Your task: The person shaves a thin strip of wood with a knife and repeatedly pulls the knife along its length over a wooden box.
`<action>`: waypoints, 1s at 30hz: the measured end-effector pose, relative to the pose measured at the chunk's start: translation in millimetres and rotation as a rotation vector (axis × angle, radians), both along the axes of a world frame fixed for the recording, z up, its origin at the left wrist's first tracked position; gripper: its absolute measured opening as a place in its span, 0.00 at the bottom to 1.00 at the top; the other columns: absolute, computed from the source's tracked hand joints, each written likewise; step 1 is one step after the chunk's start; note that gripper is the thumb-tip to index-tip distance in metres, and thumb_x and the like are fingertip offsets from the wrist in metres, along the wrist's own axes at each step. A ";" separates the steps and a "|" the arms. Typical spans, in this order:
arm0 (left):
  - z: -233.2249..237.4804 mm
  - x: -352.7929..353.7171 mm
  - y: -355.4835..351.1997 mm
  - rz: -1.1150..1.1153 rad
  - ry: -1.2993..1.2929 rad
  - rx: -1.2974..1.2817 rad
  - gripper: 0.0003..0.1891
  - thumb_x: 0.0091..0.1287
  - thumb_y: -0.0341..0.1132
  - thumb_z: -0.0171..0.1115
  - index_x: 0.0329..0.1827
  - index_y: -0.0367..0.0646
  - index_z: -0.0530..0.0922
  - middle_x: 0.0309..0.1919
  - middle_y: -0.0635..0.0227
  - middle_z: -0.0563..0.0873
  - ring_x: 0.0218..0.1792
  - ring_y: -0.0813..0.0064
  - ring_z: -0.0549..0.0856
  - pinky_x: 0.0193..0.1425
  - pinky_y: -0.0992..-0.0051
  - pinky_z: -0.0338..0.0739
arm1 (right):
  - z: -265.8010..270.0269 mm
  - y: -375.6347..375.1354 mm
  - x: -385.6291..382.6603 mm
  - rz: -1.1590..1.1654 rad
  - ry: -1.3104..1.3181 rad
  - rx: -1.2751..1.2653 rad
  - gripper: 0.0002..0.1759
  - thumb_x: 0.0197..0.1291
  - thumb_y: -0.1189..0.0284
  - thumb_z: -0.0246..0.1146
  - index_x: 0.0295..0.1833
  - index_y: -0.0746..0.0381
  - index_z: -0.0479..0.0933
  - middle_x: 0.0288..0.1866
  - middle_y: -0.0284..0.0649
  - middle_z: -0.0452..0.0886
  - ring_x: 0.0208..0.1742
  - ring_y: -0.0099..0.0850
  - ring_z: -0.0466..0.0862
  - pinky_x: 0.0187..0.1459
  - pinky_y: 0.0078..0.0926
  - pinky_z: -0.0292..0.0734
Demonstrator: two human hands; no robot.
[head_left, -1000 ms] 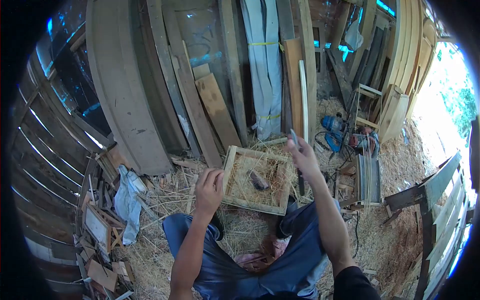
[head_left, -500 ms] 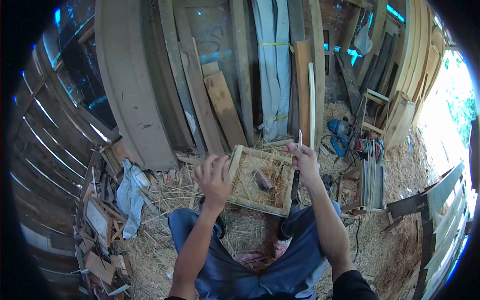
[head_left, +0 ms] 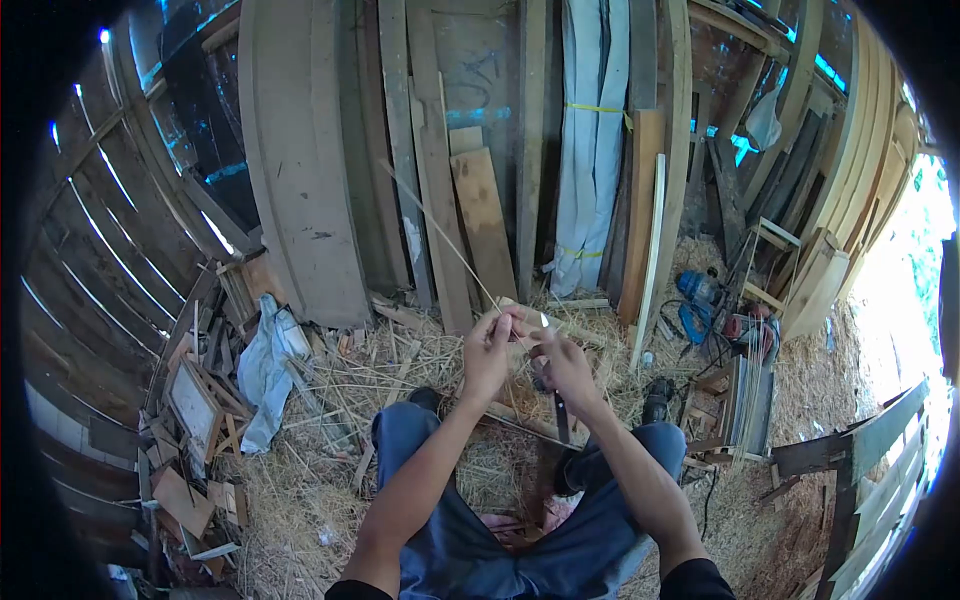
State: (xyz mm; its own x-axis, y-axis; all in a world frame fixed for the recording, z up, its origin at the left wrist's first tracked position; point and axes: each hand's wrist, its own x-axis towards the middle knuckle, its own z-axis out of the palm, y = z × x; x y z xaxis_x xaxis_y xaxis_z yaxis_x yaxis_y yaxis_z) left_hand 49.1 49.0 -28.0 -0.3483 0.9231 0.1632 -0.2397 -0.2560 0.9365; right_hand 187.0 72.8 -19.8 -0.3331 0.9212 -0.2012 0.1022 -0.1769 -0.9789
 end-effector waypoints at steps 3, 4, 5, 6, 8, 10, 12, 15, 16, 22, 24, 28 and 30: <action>-1.3 -17.1 1.3 0.002 0.013 -0.019 0.13 0.73 0.35 0.54 0.53 0.35 0.77 0.33 0.70 0.81 0.33 0.81 0.81 0.39 0.79 0.77 | -14.0 15.3 12.8 -0.013 -0.037 0.178 0.21 0.69 0.59 0.54 0.53 0.66 0.78 0.33 0.44 0.82 0.30 0.34 0.79 0.34 0.28 0.73; -1.2 -19.9 0.1 -0.018 0.021 -0.012 0.13 0.73 0.35 0.56 0.53 0.36 0.77 0.34 0.70 0.81 0.32 0.83 0.80 0.35 0.79 0.77 | -15.3 19.0 16.7 0.007 -0.254 0.435 0.19 0.67 0.60 0.56 0.51 0.65 0.79 0.33 0.48 0.82 0.34 0.42 0.82 0.39 0.33 0.75; -1.3 -21.7 -1.8 -0.023 0.017 -0.013 0.13 0.73 0.35 0.56 0.53 0.36 0.77 0.34 0.70 0.81 0.32 0.83 0.80 0.35 0.79 0.77 | -16.4 21.2 23.3 0.031 -0.315 0.449 0.18 0.64 0.62 0.58 0.52 0.63 0.79 0.38 0.51 0.81 0.42 0.53 0.81 0.48 0.40 0.74; 0.6 -23.0 -4.3 -0.035 0.023 -0.023 0.13 0.72 0.34 0.57 0.54 0.35 0.77 0.34 0.69 0.81 0.32 0.83 0.80 0.35 0.80 0.76 | -7.5 17.9 26.3 0.026 -0.320 0.448 0.18 0.64 0.62 0.58 0.52 0.63 0.79 0.38 0.51 0.81 0.42 0.53 0.81 0.48 0.40 0.74; 3.8 -24.5 -7.6 -0.049 0.030 -0.032 0.13 0.71 0.33 0.57 0.54 0.35 0.77 0.34 0.69 0.82 0.32 0.83 0.80 0.35 0.81 0.76 | 7.8 10.9 28.8 0.059 -0.536 0.579 0.19 0.64 0.62 0.59 0.55 0.63 0.77 0.39 0.50 0.80 0.45 0.52 0.80 0.50 0.39 0.73; 5.8 -25.7 -10.6 -0.064 0.045 -0.045 0.12 0.71 0.32 0.58 0.53 0.34 0.77 0.35 0.68 0.82 0.32 0.83 0.80 0.34 0.80 0.76 | 10.5 6.5 24.2 0.035 -0.531 0.621 0.19 0.65 0.64 0.57 0.55 0.63 0.76 0.38 0.51 0.80 0.45 0.52 0.80 0.50 0.39 0.73; 8.0 -26.6 -11.2 -0.030 0.090 -0.026 0.12 0.71 0.32 0.57 0.53 0.34 0.77 0.35 0.68 0.82 0.32 0.83 0.81 0.34 0.80 0.76 | 8.8 9.8 21.3 0.017 -0.523 0.670 0.18 0.66 0.65 0.56 0.56 0.63 0.75 0.37 0.51 0.79 0.44 0.51 0.79 0.49 0.39 0.72; 4.0 -29.6 -12.7 -0.040 0.115 -0.038 0.11 0.71 0.31 0.57 0.51 0.34 0.76 0.34 0.68 0.82 0.32 0.83 0.81 0.34 0.80 0.76 | 8.3 14.5 20.4 0.062 -0.385 0.632 0.17 0.71 0.66 0.51 0.59 0.64 0.72 0.28 0.40 0.76 0.26 0.30 0.74 0.33 0.29 0.72; 4.4 -30.7 -12.6 -0.086 0.096 -0.064 0.10 0.71 0.31 0.57 0.50 0.34 0.76 0.33 0.69 0.82 0.32 0.83 0.80 0.35 0.80 0.76 | 23.3 8.5 18.1 0.152 -0.243 0.509 0.17 0.72 0.69 0.49 0.61 0.64 0.70 0.30 0.40 0.77 0.25 0.28 0.74 0.31 0.27 0.71; 1.5 -14.2 -18.6 -0.121 0.277 -0.063 0.08 0.73 0.32 0.54 0.47 0.36 0.76 0.34 0.71 0.82 0.34 0.84 0.79 0.42 0.81 0.74 | 20.5 4.7 11.0 0.363 0.218 0.100 0.15 0.74 0.70 0.46 0.61 0.62 0.67 0.28 0.35 0.79 0.18 0.15 0.64 0.20 0.15 0.61; 4.3 -12.8 -21.6 -0.167 0.298 -0.097 0.08 0.73 0.32 0.55 0.46 0.36 0.76 0.34 0.70 0.83 0.35 0.84 0.80 0.43 0.81 0.74 | 18.6 3.6 11.0 0.276 0.145 0.134 0.15 0.74 0.70 0.47 0.61 0.62 0.66 0.28 0.34 0.79 0.18 0.15 0.65 0.20 0.15 0.60; 13.8 -7.5 -30.2 -0.203 0.353 -0.059 0.08 0.71 0.31 0.56 0.44 0.34 0.77 0.33 0.67 0.84 0.37 0.81 0.82 0.44 0.78 0.74 | 22.5 2.3 14.3 0.276 0.213 0.111 0.14 0.73 0.69 0.49 0.59 0.62 0.69 0.27 0.32 0.78 0.18 0.14 0.65 0.20 0.14 0.59; 19.6 -4.5 -34.7 -0.165 0.476 -0.089 0.07 0.70 0.31 0.57 0.42 0.34 0.77 0.32 0.66 0.84 0.36 0.81 0.82 0.43 0.77 0.75 | 27.9 2.2 16.6 0.328 0.195 0.095 0.12 0.73 0.69 0.51 0.53 0.63 0.74 0.26 0.30 0.77 0.19 0.14 0.65 0.20 0.14 0.59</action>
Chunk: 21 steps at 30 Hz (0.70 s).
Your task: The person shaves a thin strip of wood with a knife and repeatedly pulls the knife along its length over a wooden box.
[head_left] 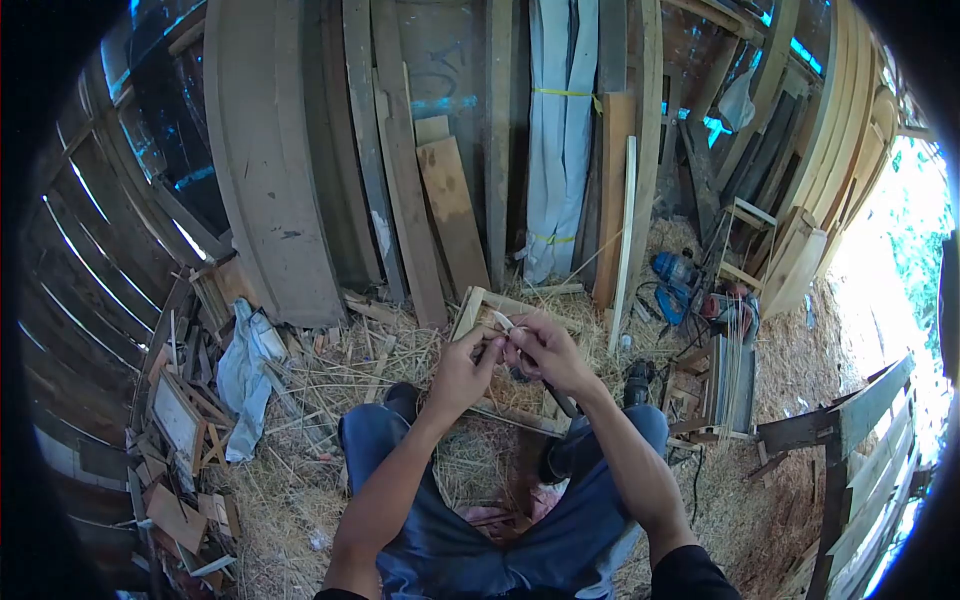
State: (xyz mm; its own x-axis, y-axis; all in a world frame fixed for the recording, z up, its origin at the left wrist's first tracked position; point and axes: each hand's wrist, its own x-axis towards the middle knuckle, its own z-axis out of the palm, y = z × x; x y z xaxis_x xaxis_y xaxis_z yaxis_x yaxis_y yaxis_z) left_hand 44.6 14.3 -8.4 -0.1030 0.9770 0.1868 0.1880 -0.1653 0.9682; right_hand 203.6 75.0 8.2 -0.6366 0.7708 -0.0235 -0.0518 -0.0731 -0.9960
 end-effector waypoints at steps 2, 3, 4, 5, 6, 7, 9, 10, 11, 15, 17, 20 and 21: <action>3.5 2.1 -1.3 0.033 0.129 -0.010 0.07 0.70 0.30 0.58 0.40 0.34 0.78 0.30 0.64 0.85 0.35 0.80 0.83 0.42 0.76 0.76 | 3.6 1.5 4.0 -0.007 0.011 -0.077 0.11 0.72 0.69 0.52 0.50 0.64 0.76 0.26 0.29 0.76 0.19 0.14 0.65 0.20 0.14 0.59; 4.1 3.0 -1.6 0.034 0.146 0.039 0.07 0.69 0.31 0.59 0.40 0.34 0.78 0.29 0.64 0.84 0.33 0.79 0.82 0.40 0.75 0.76 | 4.0 1.6 6.3 -0.014 0.022 -0.151 0.11 0.72 0.69 0.53 0.47 0.64 0.78 0.25 0.28 0.75 0.20 0.13 0.66 0.20 0.13 0.59; 5.2 3.4 -1.3 0.035 0.164 0.091 0.07 0.69 0.31 0.59 0.40 0.34 0.78 0.28 0.63 0.84 0.31 0.79 0.82 0.38 0.75 0.76 | 4.3 2.2 7.8 -0.018 0.024 -0.156 0.11 0.72 0.69 0.53 0.47 0.64 0.78 0.25 0.28 0.75 0.20 0.13 0.66 0.20 0.13 0.59; 7.1 3.3 -0.8 0.031 0.166 0.090 0.07 0.69 0.31 0.59 0.40 0.34 0.78 0.28 0.63 0.84 0.31 0.79 0.82 0.38 0.75 0.76 | 5.0 3.5 9.1 -0.024 0.009 -0.138 0.12 0.71 0.69 0.54 0.46 0.65 0.78 0.26 0.28 0.74 0.20 0.13 0.65 0.20 0.13 0.58; 8.8 2.6 -1.4 0.030 0.206 0.095 0.07 0.69 0.31 0.59 0.41 0.34 0.78 0.27 0.64 0.84 0.30 0.79 0.81 0.37 0.75 0.75 | 5.5 4.7 10.4 -0.028 -0.007 -0.121 0.12 0.71 0.69 0.54 0.46 0.65 0.79 0.26 0.27 0.74 0.20 0.13 0.65 0.20 0.13 0.58; 9.8 1.7 -1.1 0.030 0.245 0.104 0.07 0.69 0.30 0.59 0.41 0.35 0.78 0.27 0.64 0.84 0.29 0.80 0.81 0.35 0.75 0.75 | 2.5 9.7 12.5 -0.029 -0.006 -0.121 0.12 0.71 0.69 0.54 0.46 0.65 0.79 0.26 0.27 0.74 0.20 0.13 0.65 0.20 0.13 0.58; 5.4 -4.7 -7.1 0.018 0.227 0.062 0.07 0.69 0.30 0.59 0.42 0.35 0.78 0.26 0.66 0.83 0.28 0.81 0.79 0.35 0.76 0.74 | -2.9 21.3 20.6 -0.328 -0.070 0.003 0.13 0.72 0.68 0.54 0.47 0.66 0.78 0.26 0.27 0.73 0.19 0.13 0.65 0.20 0.13 0.57; 2.5 -6.6 -10.3 0.007 0.210 0.019 0.07 0.70 0.30 0.58 0.42 0.34 0.78 0.26 0.67 0.82 0.28 0.82 0.78 0.34 0.77 0.73 | -0.9 25.9 28.8 -0.333 -0.070 0.003 0.13 0.72 0.68 0.54 0.47 0.66 0.78 0.26 0.27 0.73 0.19 0.13 0.65 0.20 0.13 0.57; 0.6 -7.1 -11.5 0.002 0.212 0.021 0.07 0.70 0.30 0.58 0.42 0.34 0.78 0.26 0.67 0.82 0.28 0.82 0.78 0.34 0.77 0.73 | 1.9 30.8 37.8 -0.299 0.008 -0.046 0.13 0.72 0.68 0.53 0.47 0.66 0.78 0.26 0.27 0.73 0.19 0.13 0.64 0.20 0.13 0.56; -14.5 -6.8 -6.9 -0.079 0.013 -0.084 0.07 0.71 0.30 0.56 0.42 0.35 0.78 0.27 0.71 0.81 0.28 0.87 0.75 0.33 0.81 0.71 | -3.9 10.0 25.3 -0.139 0.026 -0.122 0.15 0.71 0.65 0.54 0.48 0.66 0.78 0.26 0.27 0.72 0.19 0.14 0.63 0.20 0.14 0.56; -15.7 -6.0 -7.1 -0.111 -0.049 -0.115 0.07 0.72 0.31 0.55 0.42 0.35 0.78 0.28 0.72 0.81 0.28 0.88 0.74 0.33 0.82 0.70 | -5.3 -1.7 7.9 0.075 0.025 -0.145 0.15 0.71 0.65 0.55 0.48 0.67 0.78 0.25 0.27 0.71 0.19 0.14 0.63 0.20 0.14 0.57; -8.9 -10.0 -12.0 -0.111 -0.106 -0.163 0.07 0.73 0.31 0.54 0.43 0.36 0.78 0.29 0.73 0.81 0.28 0.88 0.74 0.33 0.82 0.69 | -9.0 4.2 10.3 -0.025 0.037 -0.224 0.15 0.71 0.65 0.54 0.47 0.67 0.78 0.25 0.27 0.70 0.20 0.14 0.63 0.21 0.14 0.57; -10.3 -13.0 -11.8 -0.114 -0.057 -0.156 0.07 0.73 0.32 0.54 0.43 0.36 0.78 0.29 0.74 0.81 0.28 0.88 0.74 0.32 0.83 0.69 | 1.4 5.8 13.2 -0.096 0.002 -0.151 0.17 0.72 0.63 0.53 0.47 0.67 0.77 0.23 0.26 0.68 0.18 0.14 0.62 0.20 0.14 0.57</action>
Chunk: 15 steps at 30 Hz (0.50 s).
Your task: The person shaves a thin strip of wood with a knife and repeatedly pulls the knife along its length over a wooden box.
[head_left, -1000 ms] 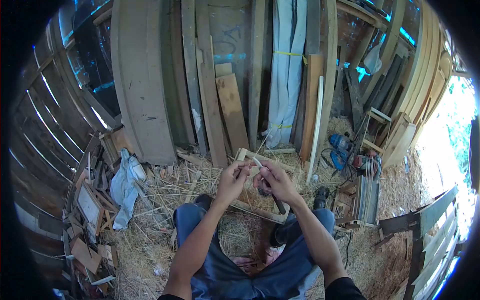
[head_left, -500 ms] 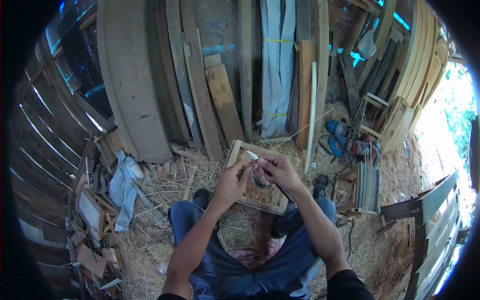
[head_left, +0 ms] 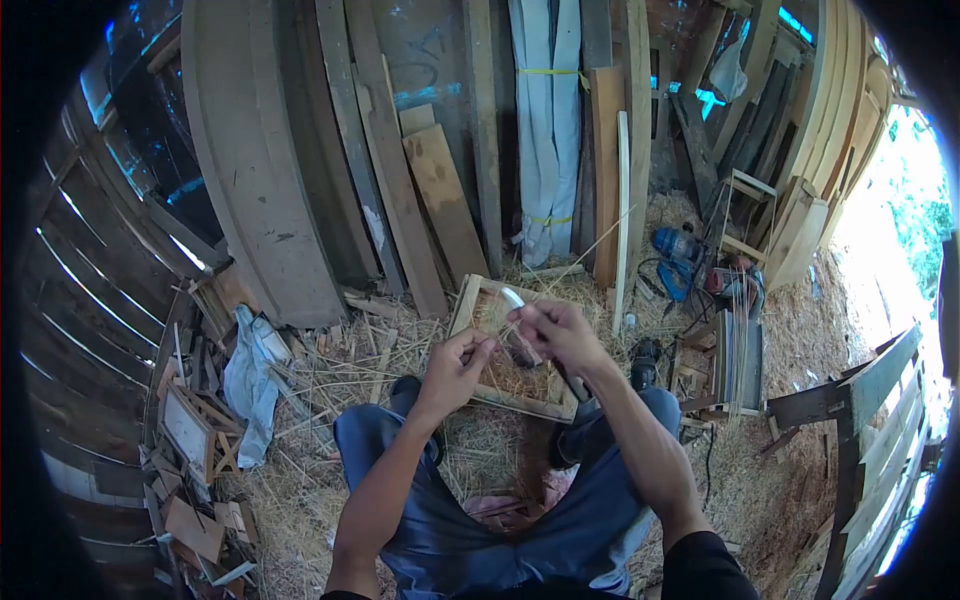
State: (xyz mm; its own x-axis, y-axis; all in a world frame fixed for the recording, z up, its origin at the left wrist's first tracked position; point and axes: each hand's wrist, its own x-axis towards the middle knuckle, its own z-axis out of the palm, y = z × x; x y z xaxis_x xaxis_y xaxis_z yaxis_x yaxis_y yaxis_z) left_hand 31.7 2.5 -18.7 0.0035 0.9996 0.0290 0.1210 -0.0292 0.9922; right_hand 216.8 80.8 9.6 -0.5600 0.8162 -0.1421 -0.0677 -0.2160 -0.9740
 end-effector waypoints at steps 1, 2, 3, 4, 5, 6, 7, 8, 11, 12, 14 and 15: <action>-0.7 -1.8 0.3 -0.005 0.044 0.012 0.08 0.73 0.32 0.54 0.42 0.37 0.78 0.28 0.74 0.81 0.28 0.88 0.74 0.32 0.83 0.69 | 1.4 6.0 5.9 -0.002 -0.002 0.001 0.17 0.72 0.63 0.53 0.47 0.67 0.77 0.23 0.26 0.68 0.18 0.14 0.62 0.20 0.14 0.57; -1.3 -2.9 -0.6 -0.008 0.041 0.013 0.08 0.73 0.32 0.54 0.42 0.37 0.78 0.28 0.74 0.81 0.28 0.88 0.74 0.32 0.83 0.69 | 1.6 12.0 14.0 -0.063 0.016 -0.007 0.17 0.72 0.63 0.53 0.47 0.68 0.77 0.23 0.26 0.68 0.18 0.13 0.62 0.19 0.14 0.56; 1.1 -3.4 -2.6 -0.027 0.039 0.046 0.07 0.72 0.31 0.55 0.41 0.35 0.78 0.26 0.74 0.80 0.27 0.88 0.73 0.32 0.82 0.69 | 3.4 16.1 21.6 -0.124 0.034 -0.015 0.17 0.72 0.63 0.54 0.47 0.68 0.77 0.23 0.25 0.67 0.17 0.13 0.61 0.19 0.13 0.55; 3.5 -3.8 -3.2 -0.046 0.037 0.079 0.08 0.72 0.31 0.56 0.39 0.34 0.77 0.24 0.75 0.78 0.26 0.88 0.71 0.32 0.82 0.69 | 5.4 19.5 28.7 -0.128 0.031 -0.011 0.17 0.72 0.63 0.54 0.47 0.68 0.77 0.23 0.25 0.67 0.17 0.13 0.61 0.19 0.13 0.55; 5.2 -5.4 -4.1 -0.051 0.036 0.080 0.08 0.72 0.31 0.56 0.39 0.34 0.77 0.24 0.75 0.78 0.26 0.88 0.71 0.32 0.82 0.69 | 6.5 21.4 34.8 -0.123 0.030 -0.040 0.17 0.72 0.63 0.54 0.47 0.68 0.77 0.22 0.25 0.67 0.17 0.13 0.61 0.18 0.13 0.55; 6.9 -7.8 -4.5 -0.071 0.048 0.051 0.07 0.71 0.31 0.56 0.39 0.34 0.77 0.25 0.74 0.79 0.27 0.88 0.73 0.33 0.82 0.70 | 7.5 22.7 39.0 -0.116 0.031 -0.067 0.17 0.71 0.63 0.54 0.48 0.68 0.77 0.22 0.25 0.66 0.16 0.12 0.61 0.18 0.12 0.54; 8.4 -10.0 -5.1 -0.090 0.060 0.021 0.07 0.71 0.30 0.56 0.39 0.34 0.77 0.26 0.73 0.80 0.28 0.87 0.74 0.35 0.81 0.71 | 6.7 22.7 41.6 -0.119 0.032 -0.067 0.17 0.71 0.63 0.54 0.48 0.68 0.77 0.22 0.25 0.66 0.16 0.12 0.61 0.18 0.12 0.54; 9.2 -11.5 -7.1 -0.091 0.061 0.018 0.07 0.71 0.30 0.56 0.39 0.34 0.77 0.26 0.73 0.80 0.28 0.87 0.74 0.35 0.81 0.71 | 3.8 21.6 43.5 -0.093 0.052 -0.065 0.17 0.71 0.63 0.55 0.48 0.68 0.77 0.23 0.25 0.67 0.17 0.12 0.61 0.19 0.12 0.54; 7.7 -16.8 -10.9 -0.108 0.073 -0.023 0.08 0.71 0.31 0.56 0.40 0.34 0.78 0.28 0.70 0.82 0.31 0.86 0.78 0.38 0.80 0.74 | -2.2 25.2 52.1 -0.099 0.056 -0.047 0.18 0.71 0.62 0.56 0.48 0.68 0.78 0.24 0.26 0.68 0.18 0.12 0.60 0.20 0.12 0.55; 4.9 -17.8 -11.7 -0.111 0.079 0.016 0.08 0.71 0.32 0.57 0.40 0.35 0.78 0.29 0.71 0.82 0.31 0.86 0.77 0.37 0.80 0.73 | -1.8 25.8 54.5 -0.135 0.037 -0.031 0.18 0.70 0.62 0.56 0.48 0.67 0.78 0.24 0.25 0.68 0.18 0.12 0.60 0.20 0.12 0.54; 0.8 -20.3 -14.2 -0.111 0.084 0.053 0.08 0.72 0.33 0.57 0.40 0.36 0.78 0.29 0.71 0.82 0.30 0.86 0.76 0.36 0.81 0.73 | -3.5 23.8 56.1 -0.127 0.023 -0.032 0.17 0.70 0.62 0.56 0.47 0.68 0.78 0.24 0.25 0.68 0.18 0.12 0.60 0.19 0.12 0.54; 4.8 -20.7 -15.3 -0.128 0.118 0.041 0.08 0.71 0.33 0.57 0.40 0.36 0.78 0.30 0.71 0.82 0.30 0.86 0.76 0.37 0.81 0.73 | -3.4 23.1 56.4 -0.119 0.010 -0.031 0.17 0.70 0.62 0.56 0.47 0.68 0.78 0.24 0.25 0.69 0.18 0.12 0.60 0.19 0.12 0.54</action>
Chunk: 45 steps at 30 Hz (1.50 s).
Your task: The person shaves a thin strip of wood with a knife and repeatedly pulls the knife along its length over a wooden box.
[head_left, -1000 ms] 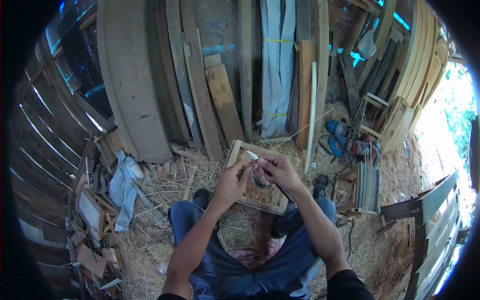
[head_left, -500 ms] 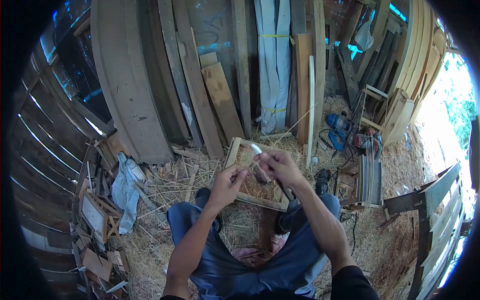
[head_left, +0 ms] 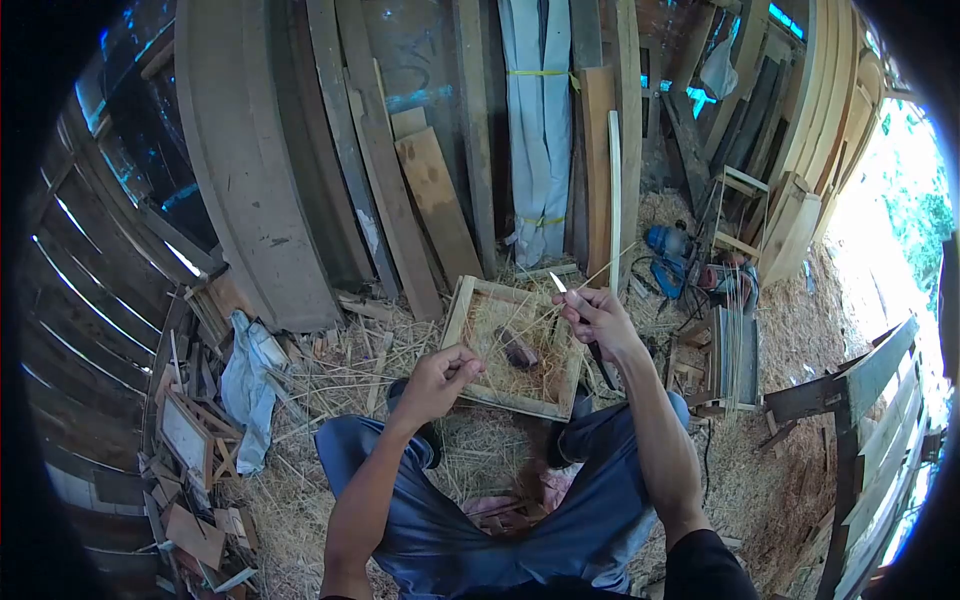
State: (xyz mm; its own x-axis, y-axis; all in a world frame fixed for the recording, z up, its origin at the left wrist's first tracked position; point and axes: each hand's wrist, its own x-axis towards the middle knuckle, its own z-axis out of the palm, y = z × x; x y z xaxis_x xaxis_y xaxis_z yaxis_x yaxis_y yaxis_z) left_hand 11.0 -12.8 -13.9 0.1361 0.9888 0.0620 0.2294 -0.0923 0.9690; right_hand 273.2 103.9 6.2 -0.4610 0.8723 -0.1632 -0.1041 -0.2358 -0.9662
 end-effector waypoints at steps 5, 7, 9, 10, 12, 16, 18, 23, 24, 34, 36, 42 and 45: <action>-7.5 -12.9 -6.3 0.003 -0.075 -0.079 0.08 0.71 0.33 0.57 0.40 0.36 0.78 0.30 0.73 0.81 0.30 0.86 0.75 0.36 0.81 0.71 | 0.6 13.3 22.1 -0.130 0.032 0.025 0.17 0.70 0.62 0.56 0.46 0.67 0.78 0.24 0.24 0.68 0.18 0.12 0.60 0.19 0.12 0.54; -7.2 -19.5 -9.7 -0.010 -0.080 -0.096 0.07 0.71 0.33 0.57 0.40 0.37 0.79 0.28 0.75 0.78 0.29 0.86 0.72 0.34 0.82 0.69 | -0.8 21.3 34.9 -0.191 0.010 0.039 0.16 0.71 0.63 0.55 0.46 0.67 0.78 0.23 0.23 0.67 0.18 0.12 0.60 0.19 0.12 0.54; -5.1 -17.9 -9.3 -0.026 -0.049 -0.117 0.07 0.71 0.32 0.57 0.40 0.37 0.78 0.27 0.75 0.77 0.28 0.87 0.72 0.33 0.82 0.68 | -3.9 24.1 40.1 -0.213 0.026 0.039 0.16 0.71 0.63 0.55 0.46 0.67 0.78 0.24 0.23 0.67 0.18 0.12 0.60 0.19 0.12 0.54; -4.2 -16.2 -9.9 -0.043 -0.020 -0.141 0.07 0.71 0.32 0.56 0.40 0.37 0.78 0.26 0.76 0.76 0.27 0.87 0.71 0.33 0.83 0.67 | -3.6 24.8 43.2 -0.235 0.039 0.035 0.15 0.71 0.64 0.55 0.46 0.67 0.78 0.24 0.23 0.67 0.18 0.12 0.61 0.19 0.11 0.55; -6.1 -22.1 -11.9 -0.022 -0.006 -0.112 0.08 0.71 0.32 0.56 0.40 0.36 0.78 0.27 0.75 0.78 0.27 0.87 0.73 0.33 0.82 0.69 | -3.0 32.7 58.2 -0.316 -0.004 0.079 0.13 0.71 0.67 0.54 0.46 0.66 0.78 0.24 0.23 0.68 0.19 0.13 0.61 0.18 0.12 0.55; -20.8 -39.4 -3.1 0.092 -0.058 -0.086 0.09 0.72 0.33 0.55 0.41 0.35 0.78 0.28 0.73 0.81 0.27 0.85 0.76 0.32 0.80 0.70 | -3.5 40.1 74.4 -0.563 0.108 0.084 0.11 0.70 0.70 0.54 0.47 0.62 0.79 0.26 0.25 0.69 0.20 0.14 0.63 0.19 0.14 0.59; -25.9 -28.7 5.8 0.137 -0.033 -0.076 0.09 0.72 0.33 0.55 0.41 0.35 0.78 0.27 0.70 0.82 0.26 0.83 0.77 0.31 0.78 0.70 | 5.8 20.8 55.1 -0.433 -0.121 0.127 0.11 0.67 0.73 0.53 0.50 0.62 0.77 0.26 0.26 0.70 0.20 0.15 0.65 0.20 0.13 0.60; -11.5 21.4 16.5 0.220 0.237 0.269 0.06 0.69 0.30 0.56 0.41 0.37 0.77 0.22 0.55 0.79 0.19 0.69 0.76 0.27 0.73 0.70 | -12.6 -40.4 -59.2 0.160 0.051 0.028 0.13 0.70 0.73 0.52 0.55 0.65 0.75 0.26 0.26 0.69 0.22 0.16 0.64 0.23 0.13 0.59; -5.9 25.0 15.1 0.211 0.243 0.264 0.06 0.69 0.30 0.56 0.41 0.37 0.77 0.22 0.55 0.79 0.19 0.69 0.76 0.27 0.73 0.70 | -12.3 -41.6 -64.1 0.152 0.057 0.022 0.13 0.70 0.73 0.52 0.55 0.65 0.75 0.26 0.26 0.69 0.22 0.16 0.64 0.23 0.13 0.59; 3.8 24.0 12.9 0.186 0.278 0.303 0.07 0.70 0.30 0.54 0.42 0.35 0.78 0.27 0.53 0.83 0.24 0.62 0.81 0.31 0.70 0.73 | -16.1 -22.0 -56.2 0.122 0.048 0.002 0.15 0.72 0.67 0.53 0.47 0.70 0.76 0.25 0.28 0.72 0.19 0.14 0.63 0.20 0.15 0.58; 6.1 22.2 11.6 0.185 0.268 0.311 0.07 0.71 0.30 0.54 0.41 0.35 0.77 0.26 0.53 0.82 0.24 0.60 0.81 0.30 0.70 0.72 | -10.6 -22.2 -54.1 0.108 0.024 0.032 0.15 0.72 0.66 0.54 0.45 0.69 0.76 0.25 0.27 0.70 0.19 0.14 0.63 0.20 0.14 0.58; 7.4 -4.5 -0.5 0.195 0.316 0.207 0.07 0.71 0.30 0.54 0.40 0.36 0.78 0.25 0.56 0.82 0.23 0.61 0.81 0.31 0.71 0.73 | 2.3 7.3 -3.3 -0.167 0.005 0.068 0.16 0.72 0.65 0.53 0.46 0.68 0.75 0.25 0.26 0.68 0.19 0.14 0.61 0.20 0.13 0.57; 2.9 -1.4 0.5 0.202 0.300 0.210 0.07 0.70 0.30 0.54 0.41 0.36 0.78 0.24 0.57 0.82 0.23 0.61 0.81 0.31 0.71 0.73 | -0.2 4.6 -4.2 -0.104 0.029 0.039 0.17 0.73 0.65 0.52 0.49 0.69 0.75 0.26 0.27 0.68 0.20 0.14 0.62 0.20 0.12 0.57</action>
State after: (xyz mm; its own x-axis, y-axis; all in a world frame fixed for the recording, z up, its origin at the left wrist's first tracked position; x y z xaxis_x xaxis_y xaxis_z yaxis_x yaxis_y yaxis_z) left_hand 9.6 -12.3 -11.1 -0.0170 0.9674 0.2525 0.5326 -0.2050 0.8212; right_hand 269.0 108.5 6.0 -0.3721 0.9209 -0.1157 -0.1542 -0.1842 -0.9707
